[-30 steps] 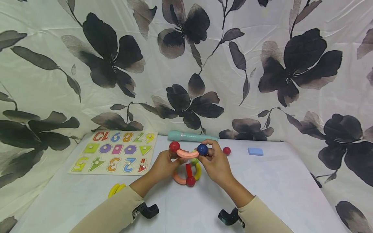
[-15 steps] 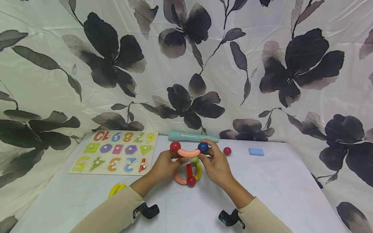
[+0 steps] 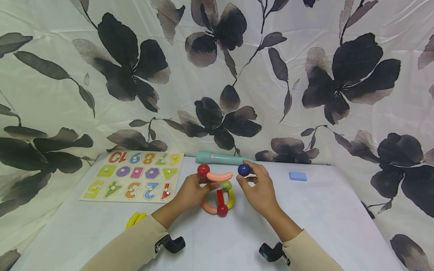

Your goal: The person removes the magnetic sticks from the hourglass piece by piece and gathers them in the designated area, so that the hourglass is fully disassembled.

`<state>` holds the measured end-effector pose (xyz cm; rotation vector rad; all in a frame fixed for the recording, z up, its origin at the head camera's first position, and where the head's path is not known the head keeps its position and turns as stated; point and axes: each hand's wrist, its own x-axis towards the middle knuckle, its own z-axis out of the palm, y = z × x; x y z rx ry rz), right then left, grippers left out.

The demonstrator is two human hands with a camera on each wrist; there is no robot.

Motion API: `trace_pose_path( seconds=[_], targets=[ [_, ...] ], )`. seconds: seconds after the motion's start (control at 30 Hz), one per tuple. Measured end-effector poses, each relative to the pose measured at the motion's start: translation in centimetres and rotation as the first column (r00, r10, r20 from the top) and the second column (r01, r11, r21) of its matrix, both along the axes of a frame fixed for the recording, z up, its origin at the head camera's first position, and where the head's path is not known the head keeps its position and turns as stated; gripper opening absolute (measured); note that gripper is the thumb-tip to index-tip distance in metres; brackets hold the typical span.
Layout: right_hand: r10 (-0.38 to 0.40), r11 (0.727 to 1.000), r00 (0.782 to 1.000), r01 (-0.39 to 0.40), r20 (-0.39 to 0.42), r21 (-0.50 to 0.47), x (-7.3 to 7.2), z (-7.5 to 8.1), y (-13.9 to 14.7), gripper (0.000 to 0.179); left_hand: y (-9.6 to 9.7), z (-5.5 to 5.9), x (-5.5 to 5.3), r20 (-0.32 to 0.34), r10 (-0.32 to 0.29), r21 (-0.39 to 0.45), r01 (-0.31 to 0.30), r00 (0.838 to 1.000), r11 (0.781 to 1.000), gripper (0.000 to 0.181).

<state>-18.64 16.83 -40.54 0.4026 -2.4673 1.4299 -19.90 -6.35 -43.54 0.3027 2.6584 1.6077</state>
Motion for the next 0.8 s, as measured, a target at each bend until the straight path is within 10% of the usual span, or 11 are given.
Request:
trace_pose_path(
  seconds=[0.8],
  targets=[
    [-0.217, 0.942, 0.974, 0.190, 0.071, 0.278, -4.3, -1.7, 9.8, 0.048, -0.2, 0.1, -0.2, -0.020, -0.018, -0.017, 0.018, 1.000, 1.000, 0.026]
  ],
)
